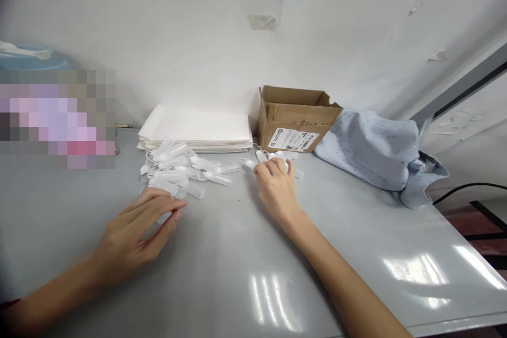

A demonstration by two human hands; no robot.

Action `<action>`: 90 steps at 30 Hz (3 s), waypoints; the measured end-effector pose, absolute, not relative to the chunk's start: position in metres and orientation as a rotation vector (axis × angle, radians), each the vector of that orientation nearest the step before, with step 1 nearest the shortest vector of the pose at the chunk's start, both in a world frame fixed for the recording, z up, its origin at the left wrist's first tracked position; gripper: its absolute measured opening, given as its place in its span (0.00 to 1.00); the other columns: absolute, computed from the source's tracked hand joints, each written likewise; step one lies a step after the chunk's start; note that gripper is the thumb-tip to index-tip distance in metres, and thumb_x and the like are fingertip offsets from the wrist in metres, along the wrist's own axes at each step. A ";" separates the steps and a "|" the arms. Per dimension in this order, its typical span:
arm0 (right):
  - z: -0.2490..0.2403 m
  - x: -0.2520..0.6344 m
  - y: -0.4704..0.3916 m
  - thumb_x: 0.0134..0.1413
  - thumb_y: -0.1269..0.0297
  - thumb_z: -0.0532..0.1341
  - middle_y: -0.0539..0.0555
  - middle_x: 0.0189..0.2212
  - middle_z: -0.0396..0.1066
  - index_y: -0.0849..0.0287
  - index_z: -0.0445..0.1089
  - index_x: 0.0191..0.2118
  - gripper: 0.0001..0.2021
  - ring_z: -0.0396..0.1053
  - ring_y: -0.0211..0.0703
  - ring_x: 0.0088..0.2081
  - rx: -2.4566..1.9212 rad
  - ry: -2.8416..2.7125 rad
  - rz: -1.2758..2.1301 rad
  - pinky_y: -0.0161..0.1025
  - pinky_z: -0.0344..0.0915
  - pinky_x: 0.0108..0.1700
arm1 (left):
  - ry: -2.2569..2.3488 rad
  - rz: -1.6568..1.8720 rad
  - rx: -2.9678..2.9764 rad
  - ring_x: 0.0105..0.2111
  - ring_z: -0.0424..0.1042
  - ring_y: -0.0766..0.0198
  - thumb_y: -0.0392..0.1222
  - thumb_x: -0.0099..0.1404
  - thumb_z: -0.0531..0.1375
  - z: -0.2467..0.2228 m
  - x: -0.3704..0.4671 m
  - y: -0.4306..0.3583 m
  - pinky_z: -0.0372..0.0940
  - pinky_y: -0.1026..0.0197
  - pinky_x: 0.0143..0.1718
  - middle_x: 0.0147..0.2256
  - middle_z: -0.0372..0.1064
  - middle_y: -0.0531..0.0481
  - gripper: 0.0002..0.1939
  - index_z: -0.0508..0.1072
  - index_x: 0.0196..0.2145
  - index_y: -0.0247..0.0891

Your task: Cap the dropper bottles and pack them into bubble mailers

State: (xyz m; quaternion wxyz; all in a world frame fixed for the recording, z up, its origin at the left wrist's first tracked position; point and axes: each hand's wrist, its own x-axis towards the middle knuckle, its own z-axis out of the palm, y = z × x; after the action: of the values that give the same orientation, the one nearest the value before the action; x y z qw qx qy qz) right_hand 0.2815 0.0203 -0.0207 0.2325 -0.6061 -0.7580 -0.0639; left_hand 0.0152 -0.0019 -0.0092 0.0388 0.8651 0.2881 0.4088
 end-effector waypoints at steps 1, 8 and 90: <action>-0.017 0.282 0.016 0.59 0.74 0.50 0.57 0.33 0.73 0.57 0.68 0.33 0.11 0.65 0.53 0.45 -1.645 -2.045 -0.153 0.58 0.53 0.53 | 0.885 1.244 2.653 0.32 0.64 0.63 0.25 0.63 0.55 -0.008 0.015 -0.002 0.64 0.61 0.33 0.27 0.66 0.52 0.13 0.67 0.44 0.37; 0.012 0.273 -0.015 0.61 0.64 0.56 0.54 0.38 0.73 0.56 0.64 0.46 0.09 0.71 0.44 0.38 -1.466 -1.981 0.144 0.39 0.67 0.36 | 0.912 1.206 2.605 0.33 0.65 0.62 0.26 0.64 0.55 -0.005 0.016 -0.004 0.65 0.60 0.35 0.30 0.67 0.51 0.14 0.66 0.47 0.36; 0.012 0.233 -0.048 0.55 0.81 0.54 0.56 0.32 0.69 0.61 0.64 0.52 0.20 0.61 0.44 0.31 -0.922 -2.063 0.528 0.41 0.64 0.31 | 0.708 1.154 2.392 0.33 0.65 0.63 0.23 0.63 0.55 -0.006 0.019 -0.018 0.65 0.59 0.34 0.31 0.68 0.48 0.11 0.69 0.41 0.34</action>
State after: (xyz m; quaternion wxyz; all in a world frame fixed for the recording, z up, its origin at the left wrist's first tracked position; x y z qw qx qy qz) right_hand 0.2329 -0.0485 0.0115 0.3993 -0.3644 -0.8151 0.2085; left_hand 0.0192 -0.0179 -0.0059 0.1955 0.8535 0.2526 0.4117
